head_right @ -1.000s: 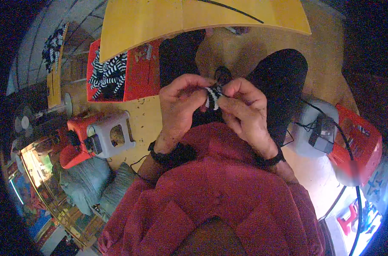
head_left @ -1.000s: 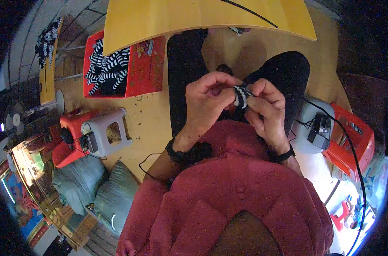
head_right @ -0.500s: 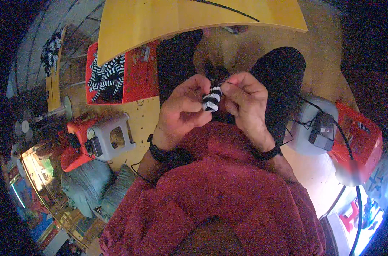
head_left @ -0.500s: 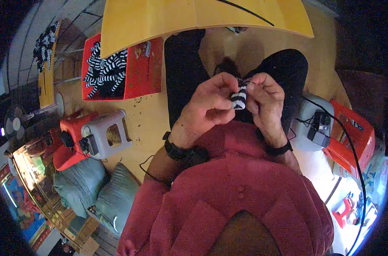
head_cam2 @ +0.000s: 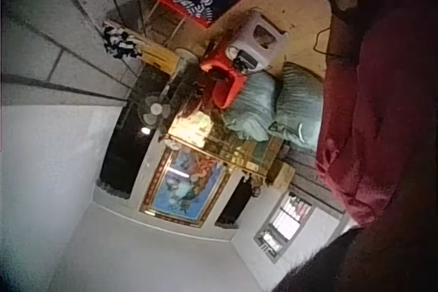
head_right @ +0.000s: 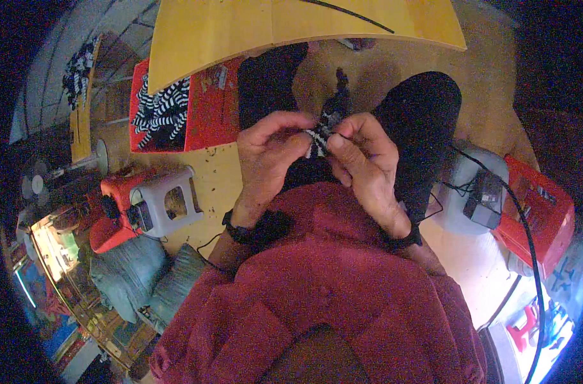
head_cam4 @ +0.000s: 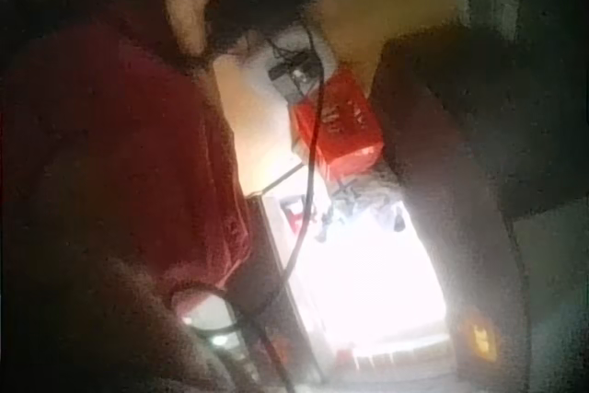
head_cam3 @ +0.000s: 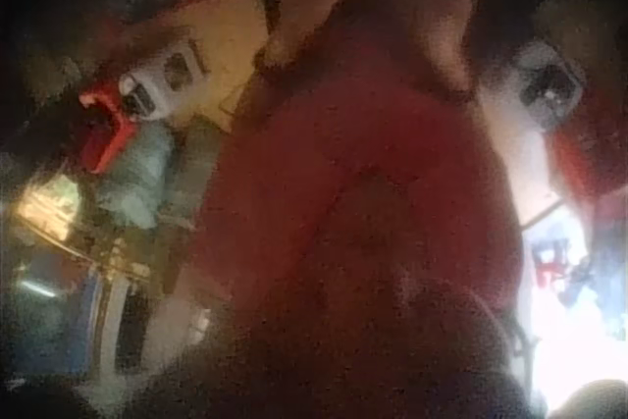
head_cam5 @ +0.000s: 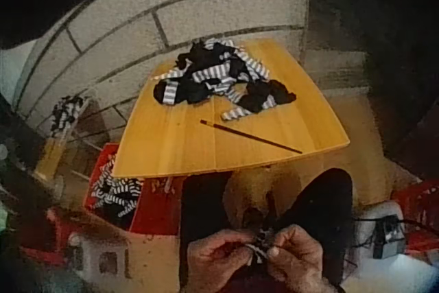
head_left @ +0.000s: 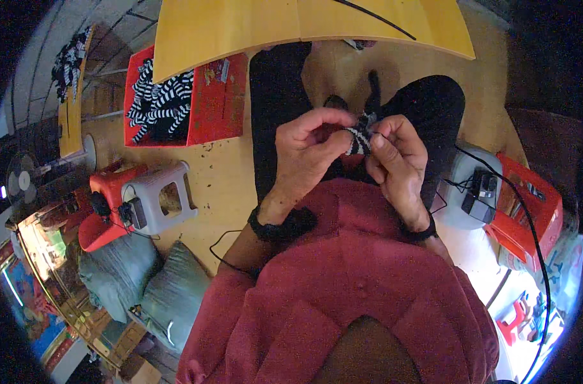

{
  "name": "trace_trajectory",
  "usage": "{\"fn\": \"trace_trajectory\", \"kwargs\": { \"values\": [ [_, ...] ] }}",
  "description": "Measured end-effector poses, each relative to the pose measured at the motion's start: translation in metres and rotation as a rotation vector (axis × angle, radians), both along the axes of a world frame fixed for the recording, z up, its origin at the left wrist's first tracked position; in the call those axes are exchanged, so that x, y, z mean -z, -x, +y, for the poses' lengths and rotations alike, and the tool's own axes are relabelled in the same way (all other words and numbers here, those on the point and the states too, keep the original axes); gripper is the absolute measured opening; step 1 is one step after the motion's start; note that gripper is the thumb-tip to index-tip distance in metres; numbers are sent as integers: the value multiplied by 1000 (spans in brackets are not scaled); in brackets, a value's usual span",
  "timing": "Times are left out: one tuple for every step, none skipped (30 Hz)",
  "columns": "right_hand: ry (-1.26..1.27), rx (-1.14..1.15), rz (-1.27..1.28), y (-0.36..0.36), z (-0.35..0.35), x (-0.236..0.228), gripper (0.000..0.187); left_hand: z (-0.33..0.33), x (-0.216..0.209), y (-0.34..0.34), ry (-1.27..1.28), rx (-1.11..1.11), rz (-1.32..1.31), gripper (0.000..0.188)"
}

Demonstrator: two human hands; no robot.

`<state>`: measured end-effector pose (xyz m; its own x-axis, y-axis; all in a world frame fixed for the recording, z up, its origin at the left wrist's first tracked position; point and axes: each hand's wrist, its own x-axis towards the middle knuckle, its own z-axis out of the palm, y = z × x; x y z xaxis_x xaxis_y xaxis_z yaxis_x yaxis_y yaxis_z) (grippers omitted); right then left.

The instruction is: Turning small striped fabric tubes inside out using a thin rod.

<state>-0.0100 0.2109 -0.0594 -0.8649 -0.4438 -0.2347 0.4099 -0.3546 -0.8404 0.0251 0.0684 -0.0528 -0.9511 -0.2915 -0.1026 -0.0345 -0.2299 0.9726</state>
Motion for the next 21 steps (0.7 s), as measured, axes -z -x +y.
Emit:
{"fn": "trace_trajectory", "kwargs": {
  "values": [
    [20, 4, -10, -2, -2, 0, 8, 2, 0, 1, -46, -27, 70, 14],
    [39, 8, -20, -3, -3, 0, 8, 1, 0, 0, -46, -27, 70, 14],
    [39, 9, -20, -3, -3, 2, 8, -1, 0, 0, -90, -12, 19, 14],
    [2, 23, 3, -3, -3, 5, 8, -2, 1, -1, -134, 2, -32, 14],
    [-35, 37, 25, -2, -3, 7, 8, -3, 2, -1, -134, 3, -31, 14],
    [-36, 38, 26, -2, -3, 8, 8, -4, 2, -1, -118, 18, -63, 13],
    [-44, 74, 42, -2, -4, 10, 8, -4, 3, -1, -102, 33, -94, 12],
    [-52, 111, 59, -1, -5, 11, 8, -4, 3, 0, -103, 35, -94, 12],
    [-54, 112, 59, 0, -5, 12, 8, -3, 4, 1, -311, 29, -121, 11],
    [-37, 147, 30, 1, -6, 14, 7, -3, 5, 1, -518, 24, -148, 11],
    [-20, 182, 2, 3, -6, 16, 7, -2, 6, 0, -520, 26, -148, 11],
    [-21, 184, 2, 4, -7, 19, 7, -2, 6, -2, -686, 104, -183, 11],
    [-45, 194, 0, 6, -9, 24, 6, -3, 7, -3, -851, 184, -217, 11],
    [-70, 204, -2, 7, -9, 26, 6, -5, 9, -4, -852, 186, -218, 11],
    [-63, 206, -13, 7, -10, 26, 5, -8, 12, -4, -870, 251, -213, 13],
    [-63, 205, -13, 8, -9, 26, 5, -11, 14, -4, -888, 316, -208, 14],
    [-2, 185, -75, 11, -6, 27, 5, -13, 15, -4, -905, 381, -202, 16],
    [61, 163, -135, 13, -5, 28, 5, -12, 16, -4, -903, 380, -201, 16],
    [63, 160, -134, 13, -3, 25, 5, -10, 16, -4, -790, 288, -184, 20],
    [89, 118, -128, 13, 0, 20, 5, -10, 16, -5, -677, 197, -167, 23],
    [112, 79, -124, 11, 2, 14, 5, -11, 17, -4, -678, 196, -168, 23]
  ]
}}
